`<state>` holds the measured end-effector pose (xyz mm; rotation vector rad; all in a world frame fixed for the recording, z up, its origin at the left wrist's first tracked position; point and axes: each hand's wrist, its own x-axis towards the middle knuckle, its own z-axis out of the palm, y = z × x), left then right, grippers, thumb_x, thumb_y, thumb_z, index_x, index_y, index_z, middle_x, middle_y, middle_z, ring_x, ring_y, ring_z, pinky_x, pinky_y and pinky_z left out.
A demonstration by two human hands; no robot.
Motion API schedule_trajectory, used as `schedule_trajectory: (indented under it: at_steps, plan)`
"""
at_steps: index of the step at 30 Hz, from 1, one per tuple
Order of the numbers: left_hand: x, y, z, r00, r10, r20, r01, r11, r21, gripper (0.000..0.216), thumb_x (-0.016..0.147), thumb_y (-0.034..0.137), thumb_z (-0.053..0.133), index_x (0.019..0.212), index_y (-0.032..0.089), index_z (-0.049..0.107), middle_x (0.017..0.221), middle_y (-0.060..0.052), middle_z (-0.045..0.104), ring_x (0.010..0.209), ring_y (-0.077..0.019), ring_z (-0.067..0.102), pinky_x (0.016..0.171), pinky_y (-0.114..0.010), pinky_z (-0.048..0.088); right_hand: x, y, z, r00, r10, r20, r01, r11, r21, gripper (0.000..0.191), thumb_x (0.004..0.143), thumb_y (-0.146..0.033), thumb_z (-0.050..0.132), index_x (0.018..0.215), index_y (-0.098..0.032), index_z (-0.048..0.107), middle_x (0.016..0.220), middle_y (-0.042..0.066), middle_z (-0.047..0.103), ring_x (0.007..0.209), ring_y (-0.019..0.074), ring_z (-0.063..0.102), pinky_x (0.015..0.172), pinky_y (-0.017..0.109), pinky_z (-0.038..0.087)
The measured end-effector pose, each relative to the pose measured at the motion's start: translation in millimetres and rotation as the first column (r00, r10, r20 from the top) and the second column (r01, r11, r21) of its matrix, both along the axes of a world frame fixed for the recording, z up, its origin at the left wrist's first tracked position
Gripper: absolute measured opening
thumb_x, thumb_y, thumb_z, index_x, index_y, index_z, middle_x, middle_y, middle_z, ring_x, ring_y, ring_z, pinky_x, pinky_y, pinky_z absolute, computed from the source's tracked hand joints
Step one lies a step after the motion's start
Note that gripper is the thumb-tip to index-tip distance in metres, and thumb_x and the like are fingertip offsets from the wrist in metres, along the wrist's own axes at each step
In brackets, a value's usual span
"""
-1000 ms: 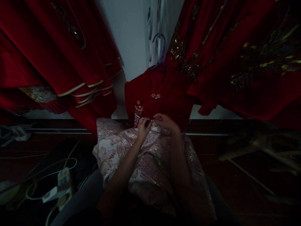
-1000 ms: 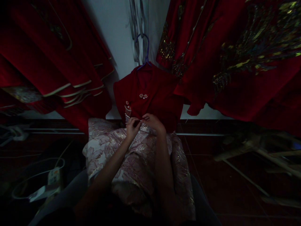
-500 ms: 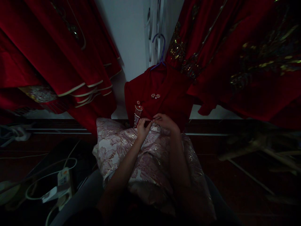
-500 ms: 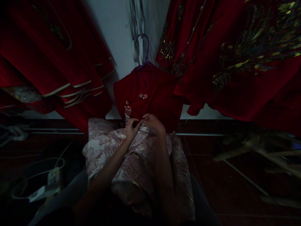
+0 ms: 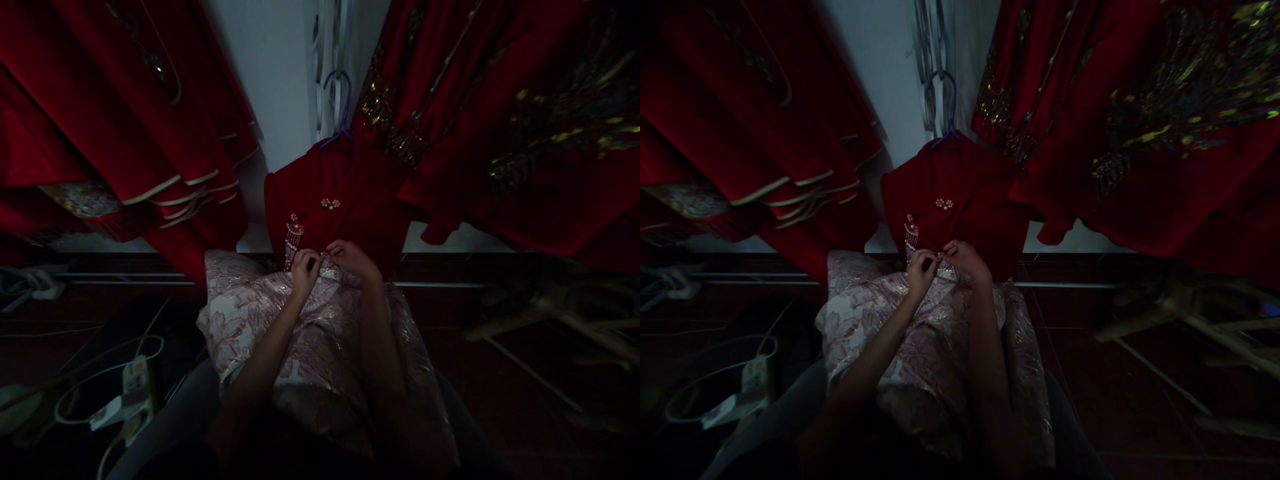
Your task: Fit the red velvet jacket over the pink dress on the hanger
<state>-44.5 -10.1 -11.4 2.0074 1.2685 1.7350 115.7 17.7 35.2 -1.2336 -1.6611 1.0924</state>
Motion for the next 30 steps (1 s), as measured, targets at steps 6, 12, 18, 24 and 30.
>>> schedule_trajectory:
  at_steps: [6,12,18,24,30]
  plan:
    - [1.9,3.5,-0.2,0.999,0.046,0.026,-0.045,0.999,-0.006,0.021,0.081,0.032,0.068,0.095,0.019,0.062,0.095,-0.006,0.055,0.090,-0.0165,0.056,0.081,-0.029,0.048,1.0,0.5,1.9,0.999,-0.001,0.051,-0.002,0.999,0.049,0.016,0.070,-0.013,0.068,0.085,-0.015,0.064,0.077,0.002,0.068,0.069,0.0109,0.063,0.065,0.021,0.048]
    - [2.6,3.2,-0.2,0.999,0.041,-0.001,-0.041,0.999,-0.006,0.018,0.085,0.030,0.063,0.099,0.019,0.065,0.096,-0.006,0.054,0.093,-0.0164,0.056,0.085,-0.030,0.047,2.7,4.1,0.4,0.997,-0.040,0.064,0.030,0.987,0.158,0.015,0.074,-0.017,0.066,0.089,-0.017,0.066,0.080,0.003,0.070,0.074,0.0129,0.066,0.071,0.024,0.051]
    - [2.6,5.1,-2.4,0.997,0.059,-0.045,-0.060,0.998,-0.006,0.019,0.088,0.031,0.059,0.102,0.019,0.064,0.101,-0.008,0.052,0.096,-0.0176,0.055,0.086,-0.032,0.047,2.3,4.2,1.6,0.997,-0.052,0.049,0.043,0.984,0.171,0.015,0.074,-0.016,0.066,0.089,-0.017,0.065,0.080,0.003,0.070,0.074,0.0129,0.067,0.071,0.025,0.053]
    - [1.9,6.0,-2.6,0.995,0.079,-0.056,-0.078,0.997,0.021,0.014,0.088,0.029,0.058,0.096,0.019,0.063,0.100,-0.008,0.053,0.097,-0.0181,0.055,0.088,-0.032,0.047,1.4,0.8,7.0,0.999,-0.027,0.019,0.023,0.983,0.182,0.015,0.073,-0.017,0.066,0.088,-0.017,0.064,0.079,0.003,0.070,0.073,0.0122,0.066,0.070,0.024,0.052]
    - [1.4,3.5,-2.1,0.992,0.102,-0.078,-0.097,0.993,0.071,0.013,0.088,0.028,0.058,0.097,0.019,0.058,0.101,-0.008,0.057,0.101,-0.0194,0.053,0.090,-0.035,0.045,0.0,-0.4,7.5,1.000,0.006,0.005,-0.007,0.991,0.133,0.015,0.072,-0.018,0.066,0.087,-0.017,0.064,0.077,0.003,0.068,0.072,0.0124,0.065,0.068,0.024,0.051]
